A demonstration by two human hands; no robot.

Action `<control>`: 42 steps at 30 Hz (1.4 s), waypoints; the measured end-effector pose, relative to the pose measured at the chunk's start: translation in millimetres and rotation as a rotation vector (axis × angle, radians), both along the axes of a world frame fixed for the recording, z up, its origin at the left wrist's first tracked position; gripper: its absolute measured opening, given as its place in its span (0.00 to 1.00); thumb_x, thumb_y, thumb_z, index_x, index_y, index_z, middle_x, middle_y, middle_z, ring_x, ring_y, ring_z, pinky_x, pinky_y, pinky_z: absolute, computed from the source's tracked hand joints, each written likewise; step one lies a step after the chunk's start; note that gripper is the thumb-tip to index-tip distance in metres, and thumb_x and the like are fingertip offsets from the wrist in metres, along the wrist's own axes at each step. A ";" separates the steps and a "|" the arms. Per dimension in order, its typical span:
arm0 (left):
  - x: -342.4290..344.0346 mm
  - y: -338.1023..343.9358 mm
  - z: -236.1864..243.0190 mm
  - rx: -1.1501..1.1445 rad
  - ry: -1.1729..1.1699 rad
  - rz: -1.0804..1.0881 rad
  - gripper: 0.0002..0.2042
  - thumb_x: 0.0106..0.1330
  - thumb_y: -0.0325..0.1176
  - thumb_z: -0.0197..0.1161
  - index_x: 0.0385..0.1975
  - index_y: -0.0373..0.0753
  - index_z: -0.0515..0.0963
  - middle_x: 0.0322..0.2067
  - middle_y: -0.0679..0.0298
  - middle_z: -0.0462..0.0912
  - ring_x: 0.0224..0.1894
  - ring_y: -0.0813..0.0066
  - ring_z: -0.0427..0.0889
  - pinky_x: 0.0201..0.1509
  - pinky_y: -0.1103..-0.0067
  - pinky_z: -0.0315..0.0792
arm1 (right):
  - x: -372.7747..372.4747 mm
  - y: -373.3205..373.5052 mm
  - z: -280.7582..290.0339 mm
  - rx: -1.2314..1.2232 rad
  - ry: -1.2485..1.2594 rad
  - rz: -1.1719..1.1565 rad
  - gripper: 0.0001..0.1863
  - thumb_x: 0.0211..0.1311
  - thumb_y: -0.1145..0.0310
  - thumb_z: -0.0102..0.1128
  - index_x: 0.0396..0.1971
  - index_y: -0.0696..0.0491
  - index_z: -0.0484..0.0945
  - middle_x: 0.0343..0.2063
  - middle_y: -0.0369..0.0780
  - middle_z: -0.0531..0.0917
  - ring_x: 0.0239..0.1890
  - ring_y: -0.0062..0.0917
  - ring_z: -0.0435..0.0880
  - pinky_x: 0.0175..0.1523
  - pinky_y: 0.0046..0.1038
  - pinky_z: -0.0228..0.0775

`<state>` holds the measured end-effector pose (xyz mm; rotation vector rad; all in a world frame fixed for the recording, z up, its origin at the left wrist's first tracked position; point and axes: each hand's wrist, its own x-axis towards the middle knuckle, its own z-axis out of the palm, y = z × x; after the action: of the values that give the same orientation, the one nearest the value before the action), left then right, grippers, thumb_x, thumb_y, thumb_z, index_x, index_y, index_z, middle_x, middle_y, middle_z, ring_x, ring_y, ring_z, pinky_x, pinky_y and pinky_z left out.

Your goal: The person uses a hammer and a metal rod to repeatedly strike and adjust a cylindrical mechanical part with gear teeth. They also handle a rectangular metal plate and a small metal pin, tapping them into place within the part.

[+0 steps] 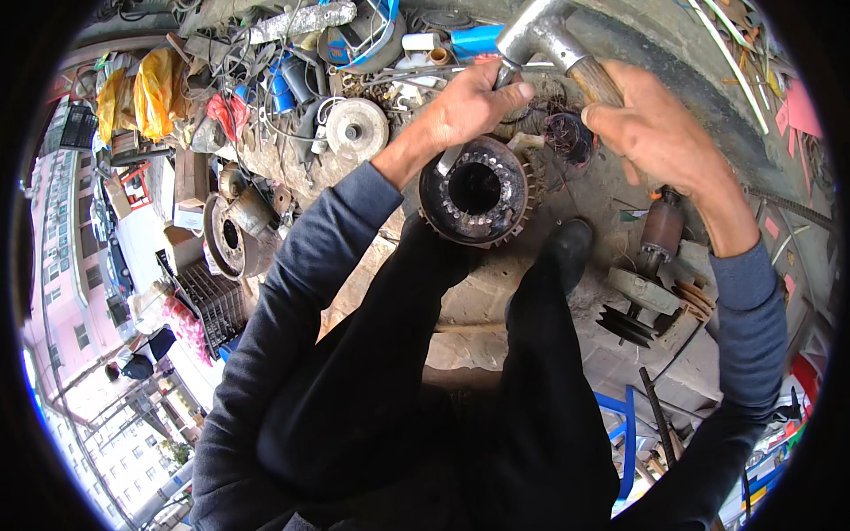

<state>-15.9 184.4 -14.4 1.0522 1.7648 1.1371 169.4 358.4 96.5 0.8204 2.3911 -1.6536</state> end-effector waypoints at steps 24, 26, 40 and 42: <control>-1.7 -1.8 -2.2 -0.042 -0.089 0.023 0.14 0.80 0.43 0.64 0.47 0.37 0.75 0.21 0.76 0.67 0.20 0.87 0.63 0.23 0.81 0.60 | 0.8 5.6 -21.7 -0.101 -0.022 0.080 0.14 0.72 0.62 0.58 0.47 0.57 0.74 0.20 0.30 0.71 0.12 0.14 0.67 0.13 0.21 0.60; -1.7 -1.2 -1.9 -0.074 -0.084 0.032 0.14 0.80 0.43 0.64 0.47 0.37 0.75 0.20 0.76 0.67 0.20 0.87 0.63 0.22 0.81 0.60 | -0.6 8.8 -18.7 -0.054 0.010 -0.006 0.13 0.72 0.63 0.57 0.47 0.57 0.74 0.20 0.30 0.70 0.12 0.14 0.66 0.14 0.21 0.60; -3.4 -1.9 -7.4 -0.114 -0.057 0.046 0.15 0.80 0.44 0.64 0.47 0.37 0.75 0.20 0.75 0.68 0.21 0.85 0.67 0.23 0.80 0.63 | -11.8 -0.3 -6.7 -0.044 0.105 -0.074 0.17 0.69 0.61 0.61 0.48 0.59 0.74 0.20 0.31 0.71 0.12 0.16 0.67 0.16 0.21 0.61; -3.9 -1.5 -8.9 -0.083 -0.025 0.032 0.14 0.80 0.44 0.64 0.44 0.37 0.75 0.20 0.75 0.68 0.21 0.85 0.67 0.23 0.80 0.63 | -13.0 -4.7 -11.0 -0.083 0.086 -0.037 0.17 0.69 0.61 0.61 0.47 0.59 0.74 0.20 0.30 0.71 0.12 0.15 0.67 0.16 0.22 0.63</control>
<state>-19.9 182.9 -23.3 0.9593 1.7999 1.0823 156.4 353.7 85.5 0.8007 2.3581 -1.8243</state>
